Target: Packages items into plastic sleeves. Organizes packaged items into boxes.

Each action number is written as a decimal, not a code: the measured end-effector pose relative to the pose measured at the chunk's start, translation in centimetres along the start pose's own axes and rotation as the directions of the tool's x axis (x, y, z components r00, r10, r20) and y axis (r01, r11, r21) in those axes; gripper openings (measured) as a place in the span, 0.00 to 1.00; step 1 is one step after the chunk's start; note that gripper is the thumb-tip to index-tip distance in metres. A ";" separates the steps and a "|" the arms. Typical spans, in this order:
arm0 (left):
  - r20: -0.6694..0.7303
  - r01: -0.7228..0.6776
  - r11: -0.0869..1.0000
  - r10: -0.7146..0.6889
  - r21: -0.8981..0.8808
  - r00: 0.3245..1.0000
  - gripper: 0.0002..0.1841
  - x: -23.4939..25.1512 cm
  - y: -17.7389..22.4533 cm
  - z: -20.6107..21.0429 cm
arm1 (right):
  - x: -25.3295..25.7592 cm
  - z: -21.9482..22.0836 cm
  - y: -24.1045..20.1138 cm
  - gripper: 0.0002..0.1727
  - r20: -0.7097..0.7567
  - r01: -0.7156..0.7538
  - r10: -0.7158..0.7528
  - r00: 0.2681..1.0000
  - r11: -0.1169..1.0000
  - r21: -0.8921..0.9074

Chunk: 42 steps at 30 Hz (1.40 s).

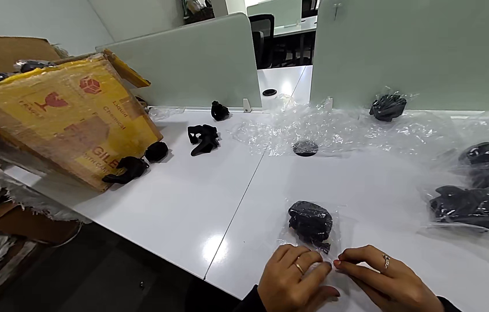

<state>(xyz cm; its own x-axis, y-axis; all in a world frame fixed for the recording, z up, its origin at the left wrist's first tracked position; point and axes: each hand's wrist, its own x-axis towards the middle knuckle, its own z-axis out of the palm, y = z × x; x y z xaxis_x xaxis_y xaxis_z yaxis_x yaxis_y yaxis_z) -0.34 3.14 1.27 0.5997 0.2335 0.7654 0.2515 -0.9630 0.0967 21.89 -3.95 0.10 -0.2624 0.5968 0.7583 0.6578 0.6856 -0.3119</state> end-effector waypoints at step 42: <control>-0.095 0.007 1.000 -0.008 -0.011 0.995 0.08 -0.6 0.8 0.1 | 0.5 -0.3 -2.0 0.09 0.066 0.051 -0.040 0.997 0.981 -0.186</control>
<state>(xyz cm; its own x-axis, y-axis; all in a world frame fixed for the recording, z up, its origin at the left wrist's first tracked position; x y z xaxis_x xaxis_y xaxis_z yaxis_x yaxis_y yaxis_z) -0.44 2.26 0.78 0.5223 0.2274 0.8219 0.2472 -0.9628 0.1093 20.66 -5.20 1.29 -0.3343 0.5953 0.7306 0.7632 0.6258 -0.1607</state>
